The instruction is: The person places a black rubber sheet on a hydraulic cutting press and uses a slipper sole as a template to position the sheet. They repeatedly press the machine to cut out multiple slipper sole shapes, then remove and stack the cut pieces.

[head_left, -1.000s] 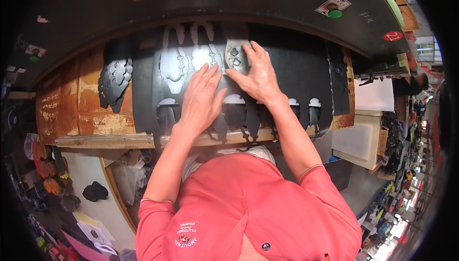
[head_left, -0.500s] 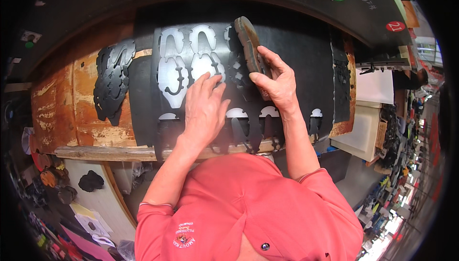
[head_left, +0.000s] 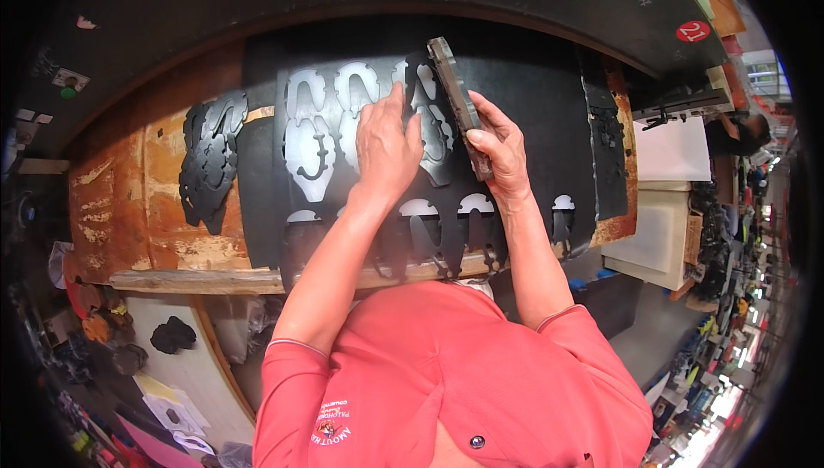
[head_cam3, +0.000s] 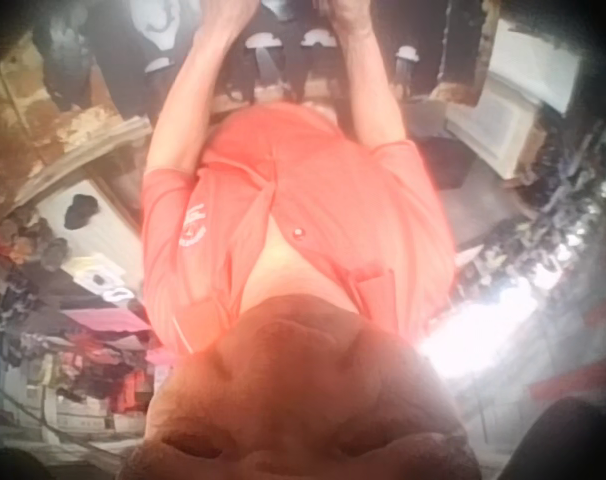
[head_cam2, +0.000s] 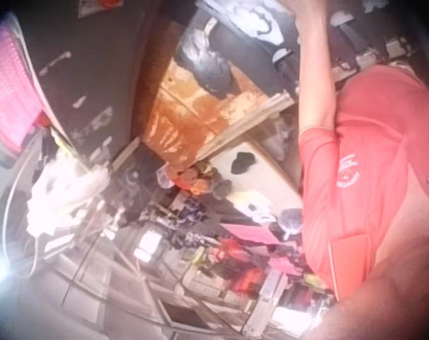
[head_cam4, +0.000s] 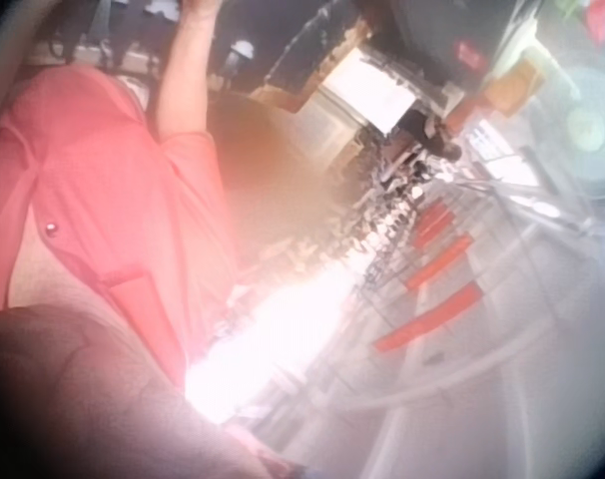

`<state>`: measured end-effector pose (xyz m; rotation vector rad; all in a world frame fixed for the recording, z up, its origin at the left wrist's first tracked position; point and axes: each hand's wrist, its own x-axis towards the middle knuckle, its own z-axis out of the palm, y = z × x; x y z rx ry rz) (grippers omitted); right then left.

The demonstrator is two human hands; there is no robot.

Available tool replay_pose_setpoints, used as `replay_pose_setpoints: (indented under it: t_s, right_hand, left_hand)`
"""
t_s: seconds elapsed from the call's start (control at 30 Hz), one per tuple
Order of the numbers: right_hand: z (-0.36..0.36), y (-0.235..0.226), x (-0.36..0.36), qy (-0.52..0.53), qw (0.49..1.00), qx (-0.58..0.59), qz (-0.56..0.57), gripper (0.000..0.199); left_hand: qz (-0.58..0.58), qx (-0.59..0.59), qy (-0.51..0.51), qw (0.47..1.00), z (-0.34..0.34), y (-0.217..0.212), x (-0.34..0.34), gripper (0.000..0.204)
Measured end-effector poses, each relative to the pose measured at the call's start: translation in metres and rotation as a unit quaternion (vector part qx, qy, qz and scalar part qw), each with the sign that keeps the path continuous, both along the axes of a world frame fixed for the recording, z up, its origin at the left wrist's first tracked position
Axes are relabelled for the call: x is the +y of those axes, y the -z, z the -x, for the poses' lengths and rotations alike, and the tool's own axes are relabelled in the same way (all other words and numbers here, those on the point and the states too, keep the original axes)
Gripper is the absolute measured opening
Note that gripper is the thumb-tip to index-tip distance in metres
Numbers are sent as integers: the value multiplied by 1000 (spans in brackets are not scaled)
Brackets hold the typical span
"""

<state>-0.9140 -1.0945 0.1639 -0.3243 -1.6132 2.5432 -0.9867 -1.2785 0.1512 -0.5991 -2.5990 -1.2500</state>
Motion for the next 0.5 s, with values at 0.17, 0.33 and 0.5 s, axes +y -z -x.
replay_pose_setpoints:
  t_s: [0.17, 0.33, 0.5]
  right_hand:
    - [-1, 5, 0, 17, 999, 23, 33, 73]
    - [-4, 12, 2, 17, 998, 42, 36, 71]
    - [-6, 17, 3, 53, 998, 24, 16, 76]
  left_hand:
    - [-26, -4, 21, 999, 9, 4, 6, 27]
    - [-232, -181, -58, 954, 6, 0, -4, 23]
    - [-417, -225, -88, 876, -1, -21, -6, 21]
